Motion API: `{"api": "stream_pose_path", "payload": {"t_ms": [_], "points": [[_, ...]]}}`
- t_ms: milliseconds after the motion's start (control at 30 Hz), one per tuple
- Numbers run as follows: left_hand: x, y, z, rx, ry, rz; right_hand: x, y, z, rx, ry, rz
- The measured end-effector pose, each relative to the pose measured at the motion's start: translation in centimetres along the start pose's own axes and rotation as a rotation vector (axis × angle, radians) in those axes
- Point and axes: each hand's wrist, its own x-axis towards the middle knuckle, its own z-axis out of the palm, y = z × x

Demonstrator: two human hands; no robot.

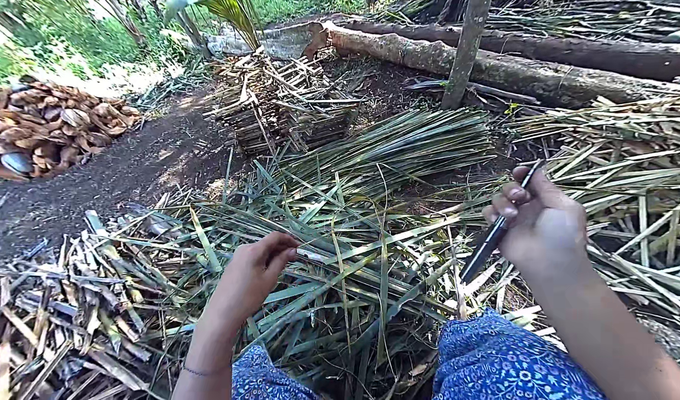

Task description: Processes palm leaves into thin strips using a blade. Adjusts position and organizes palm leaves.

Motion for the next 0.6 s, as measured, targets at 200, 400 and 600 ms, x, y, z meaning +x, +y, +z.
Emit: {"api": "stream_pose_path", "payload": {"t_ms": [200, 400, 600], "points": [[0.0, 0.4, -0.5, 0.049, 0.05, -0.051, 0.5, -0.5, -0.5, 0.023, 0.049, -0.059], [0.5, 4.3, 2.5, -0.087, 0.125, 0.063, -3.8, 1.5, 2.2, -0.294, -0.609, 0.243], [0.3, 6.5, 3.7, -0.238, 0.085, 0.116, -6.4, 3.2, 4.2, -0.296, -0.899, 0.325]]}}
